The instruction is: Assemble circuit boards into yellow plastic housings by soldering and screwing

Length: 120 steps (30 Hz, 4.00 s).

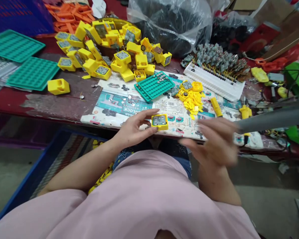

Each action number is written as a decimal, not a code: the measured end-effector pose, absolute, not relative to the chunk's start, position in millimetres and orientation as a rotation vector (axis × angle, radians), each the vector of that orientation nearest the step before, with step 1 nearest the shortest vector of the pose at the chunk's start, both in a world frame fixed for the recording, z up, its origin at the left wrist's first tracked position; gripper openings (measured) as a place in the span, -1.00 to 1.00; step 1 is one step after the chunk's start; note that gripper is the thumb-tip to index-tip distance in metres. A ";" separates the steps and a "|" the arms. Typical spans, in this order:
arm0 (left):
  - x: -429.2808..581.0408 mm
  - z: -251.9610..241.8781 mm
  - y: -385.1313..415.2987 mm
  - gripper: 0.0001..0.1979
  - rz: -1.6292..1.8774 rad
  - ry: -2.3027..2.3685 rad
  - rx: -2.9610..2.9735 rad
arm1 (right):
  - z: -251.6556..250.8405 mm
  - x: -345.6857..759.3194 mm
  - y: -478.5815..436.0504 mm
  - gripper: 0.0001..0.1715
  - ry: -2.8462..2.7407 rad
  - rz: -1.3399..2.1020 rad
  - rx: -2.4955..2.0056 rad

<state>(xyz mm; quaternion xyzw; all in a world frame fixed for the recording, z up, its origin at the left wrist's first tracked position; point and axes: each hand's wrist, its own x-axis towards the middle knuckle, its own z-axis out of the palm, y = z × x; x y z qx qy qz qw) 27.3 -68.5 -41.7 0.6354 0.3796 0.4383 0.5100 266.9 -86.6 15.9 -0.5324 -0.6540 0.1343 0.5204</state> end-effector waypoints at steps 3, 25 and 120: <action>23.9 -39.8 -74.0 -0.35 1.147 0.916 1.785 | -2.8 251.8 -84.5 -0.61 -2.130 0.065 -0.936; 21.1 -37.5 -81.7 -0.77 1.296 0.960 2.033 | -23.1 245.9 -74.1 -0.59 -2.214 -0.207 -0.768; -98.6 -16.6 55.6 -0.54 1.131 1.664 1.946 | -43.2 196.4 -54.6 -0.74 -2.113 0.693 -0.930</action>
